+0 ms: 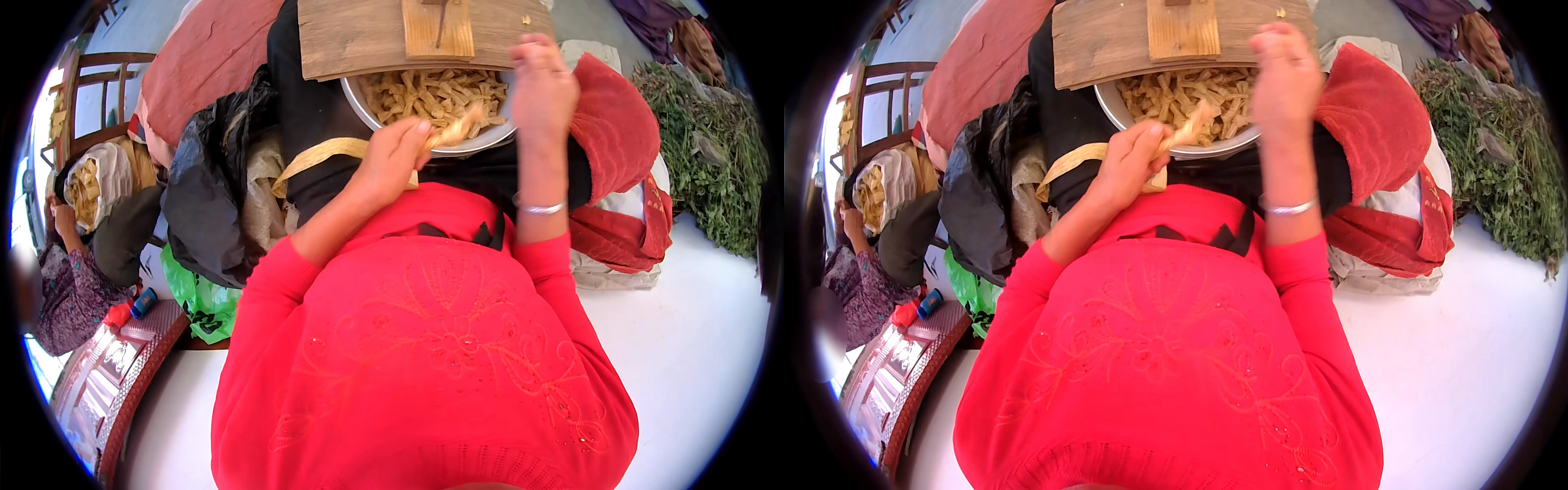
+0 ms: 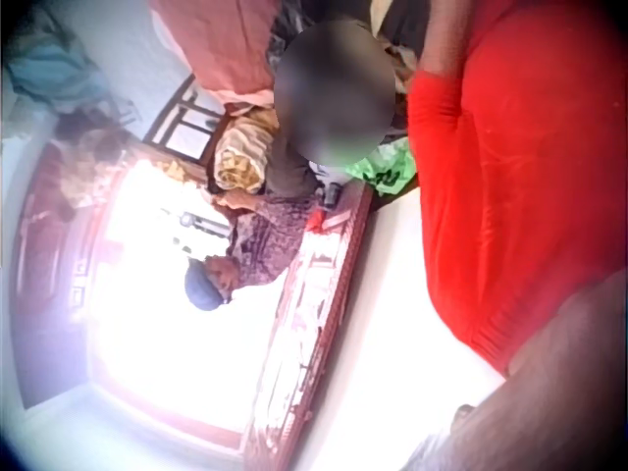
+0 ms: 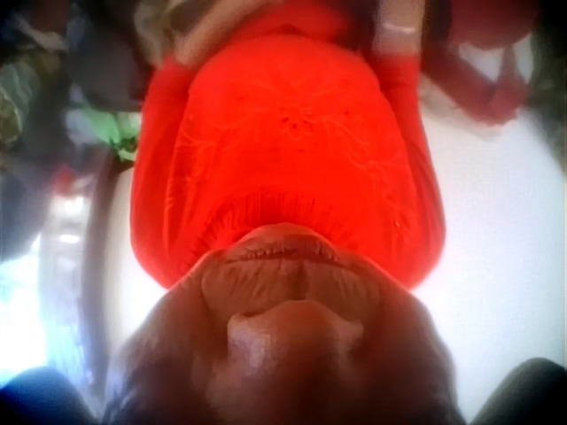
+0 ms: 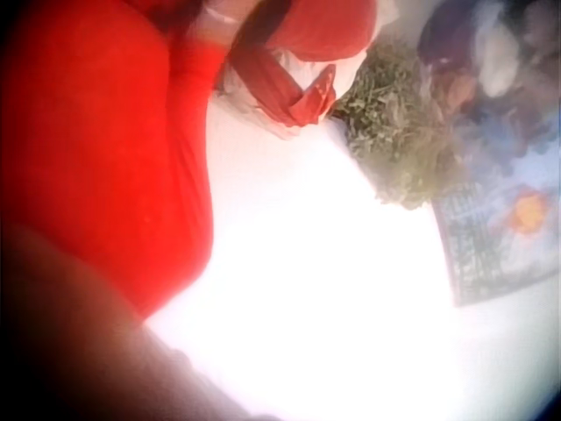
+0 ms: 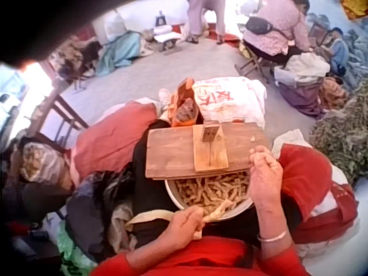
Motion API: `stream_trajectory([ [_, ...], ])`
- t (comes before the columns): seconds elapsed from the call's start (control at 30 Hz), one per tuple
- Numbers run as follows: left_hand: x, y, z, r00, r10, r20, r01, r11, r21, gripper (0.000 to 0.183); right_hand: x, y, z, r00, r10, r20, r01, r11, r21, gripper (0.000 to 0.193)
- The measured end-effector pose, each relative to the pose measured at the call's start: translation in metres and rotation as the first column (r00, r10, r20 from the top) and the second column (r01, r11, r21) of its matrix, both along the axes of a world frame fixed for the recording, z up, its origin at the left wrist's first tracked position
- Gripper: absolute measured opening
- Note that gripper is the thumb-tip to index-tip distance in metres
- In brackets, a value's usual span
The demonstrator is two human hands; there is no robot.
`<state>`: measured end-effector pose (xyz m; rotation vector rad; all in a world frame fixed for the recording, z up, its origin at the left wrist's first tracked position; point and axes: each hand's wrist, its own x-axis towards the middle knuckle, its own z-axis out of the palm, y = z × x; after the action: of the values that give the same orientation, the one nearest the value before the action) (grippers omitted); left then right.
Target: The person shaves thin strips from plant material using a blade mounted on a wooden board and places the strips into a bowl.
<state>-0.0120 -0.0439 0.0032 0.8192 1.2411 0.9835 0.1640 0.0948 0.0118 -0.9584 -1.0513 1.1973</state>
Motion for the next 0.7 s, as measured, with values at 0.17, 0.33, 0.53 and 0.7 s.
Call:
stream_trajectory([
  [0.17,-0.020,0.012,0.007,0.877,0.158,-0.454,0.061,0.900,0.431,0.012,0.013,0.002,0.008,0.921,0.294,0.255,-0.285,0.956,-0.075,0.024],
  [0.33,-0.024,0.043,0.018,0.685,0.387,-0.617,0.268,0.654,0.707,0.005,0.008,-0.010,0.040,0.505,0.781,0.367,-0.631,0.625,-0.460,0.030],
  [0.53,-0.041,0.066,0.022,0.856,-0.081,-0.511,0.329,0.846,0.418,0.011,0.013,-0.007,0.042,0.485,0.519,0.704,-0.565,0.800,-0.200,0.020],
  [0.7,-0.056,0.104,0.023,0.905,-0.217,-0.366,0.352,0.865,0.357,0.020,0.006,0.012,0.032,0.570,0.284,0.771,-0.434,0.901,-0.010,0.016],
])
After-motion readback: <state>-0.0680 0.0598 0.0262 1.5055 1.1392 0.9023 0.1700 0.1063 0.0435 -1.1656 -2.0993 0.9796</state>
